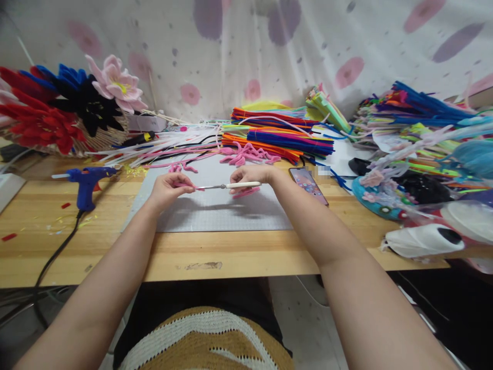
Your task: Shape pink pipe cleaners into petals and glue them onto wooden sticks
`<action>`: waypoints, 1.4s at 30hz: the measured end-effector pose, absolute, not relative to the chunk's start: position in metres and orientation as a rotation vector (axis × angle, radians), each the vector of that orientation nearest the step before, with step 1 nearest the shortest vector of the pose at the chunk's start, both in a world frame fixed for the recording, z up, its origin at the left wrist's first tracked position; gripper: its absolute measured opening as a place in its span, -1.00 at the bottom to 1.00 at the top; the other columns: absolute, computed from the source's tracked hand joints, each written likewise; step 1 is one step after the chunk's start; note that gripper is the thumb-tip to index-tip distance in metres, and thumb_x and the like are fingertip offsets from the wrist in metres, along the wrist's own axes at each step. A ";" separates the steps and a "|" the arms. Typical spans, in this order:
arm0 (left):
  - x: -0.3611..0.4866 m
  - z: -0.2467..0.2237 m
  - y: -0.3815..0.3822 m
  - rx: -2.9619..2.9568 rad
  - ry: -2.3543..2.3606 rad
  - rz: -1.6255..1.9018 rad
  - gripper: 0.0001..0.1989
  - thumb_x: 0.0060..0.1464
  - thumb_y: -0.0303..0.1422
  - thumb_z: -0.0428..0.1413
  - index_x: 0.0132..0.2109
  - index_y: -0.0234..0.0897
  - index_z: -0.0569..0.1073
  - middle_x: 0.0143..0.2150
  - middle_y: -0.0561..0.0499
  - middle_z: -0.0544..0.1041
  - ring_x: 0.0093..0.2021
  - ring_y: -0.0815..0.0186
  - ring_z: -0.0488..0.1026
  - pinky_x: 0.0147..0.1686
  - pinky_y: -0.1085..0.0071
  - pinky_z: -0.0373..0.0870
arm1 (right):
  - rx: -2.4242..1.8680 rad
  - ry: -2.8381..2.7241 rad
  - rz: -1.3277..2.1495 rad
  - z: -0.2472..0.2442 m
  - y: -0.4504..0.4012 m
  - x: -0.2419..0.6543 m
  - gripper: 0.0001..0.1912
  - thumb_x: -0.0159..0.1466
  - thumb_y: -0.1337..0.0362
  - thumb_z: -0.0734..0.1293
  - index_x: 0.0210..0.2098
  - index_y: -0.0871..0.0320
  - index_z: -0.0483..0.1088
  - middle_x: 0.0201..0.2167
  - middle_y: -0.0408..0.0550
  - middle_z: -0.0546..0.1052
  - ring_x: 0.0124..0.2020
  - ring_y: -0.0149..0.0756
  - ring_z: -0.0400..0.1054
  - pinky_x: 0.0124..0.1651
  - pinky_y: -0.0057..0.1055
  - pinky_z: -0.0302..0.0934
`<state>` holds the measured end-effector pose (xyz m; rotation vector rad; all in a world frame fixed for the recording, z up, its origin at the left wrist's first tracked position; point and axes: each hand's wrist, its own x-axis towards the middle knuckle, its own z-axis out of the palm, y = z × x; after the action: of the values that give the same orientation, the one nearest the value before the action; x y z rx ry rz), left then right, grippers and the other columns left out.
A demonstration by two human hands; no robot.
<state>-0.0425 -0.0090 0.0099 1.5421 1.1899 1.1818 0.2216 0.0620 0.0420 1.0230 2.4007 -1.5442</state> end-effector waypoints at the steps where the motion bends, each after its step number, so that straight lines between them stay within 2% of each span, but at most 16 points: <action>1: -0.043 0.010 -0.009 1.532 1.188 1.174 -0.84 -0.36 -0.41 0.25 -0.52 -0.35 0.47 -0.56 0.03 0.47 -0.53 0.38 0.38 -0.47 0.42 0.32 | 1.030 2.388 -1.542 0.043 0.060 0.220 -0.63 0.00 0.02 0.37 -0.44 0.23 0.35 -0.59 -0.20 0.37 -0.60 -0.54 0.18 -0.55 -0.54 -0.04; 14: -0.043 0.011 -0.009 1.439 1.190 1.133 -0.83 -0.42 -0.45 0.27 -0.54 -0.37 0.45 -0.59 0.02 0.46 -0.56 0.40 0.38 -0.48 0.44 0.32 | 1.078 2.525 -1.215 0.057 0.055 0.216 -0.56 -0.06 -0.06 0.38 -0.45 0.23 0.34 -0.54 -0.16 0.38 -0.53 -0.49 0.18 -0.48 -0.49 -0.04; 27: -0.046 0.011 -0.009 1.443 1.171 1.064 -0.82 -0.40 -0.40 0.26 -0.52 -0.34 0.44 -0.57 0.04 0.46 -0.53 0.33 0.41 -0.40 0.31 0.38 | 1.055 2.558 -1.094 0.059 0.050 0.214 -0.57 -0.02 -0.06 0.34 -0.46 0.23 0.34 -0.57 -0.18 0.34 -0.55 -0.52 0.12 -0.49 -0.50 -0.09; 33: -0.044 0.012 -0.010 1.437 1.179 1.091 -0.82 -0.38 -0.41 0.27 -0.51 -0.36 0.46 -0.54 0.00 0.47 -0.50 0.34 0.42 -0.42 0.38 0.37 | 1.047 2.453 -1.175 0.060 0.050 0.216 -0.55 -0.03 -0.07 0.36 -0.37 0.19 0.34 -0.52 -0.17 0.37 -0.53 -0.49 0.15 -0.49 -0.50 -0.07; 42: -0.044 0.010 -0.009 1.288 1.125 1.100 -0.72 -0.40 -0.38 0.30 -0.46 -0.37 0.42 -0.54 0.03 0.46 -0.50 0.39 0.44 -0.43 0.44 0.42 | 1.245 2.521 -1.013 0.065 0.042 0.237 -0.51 -0.07 -0.09 0.36 -0.33 0.16 0.31 -0.38 -0.11 0.37 -0.38 -0.36 0.19 -0.38 -0.47 0.00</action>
<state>-0.0437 -0.0095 0.0101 1.2880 1.1248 1.1004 0.2367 0.0416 0.0648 1.2453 2.5208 -1.0127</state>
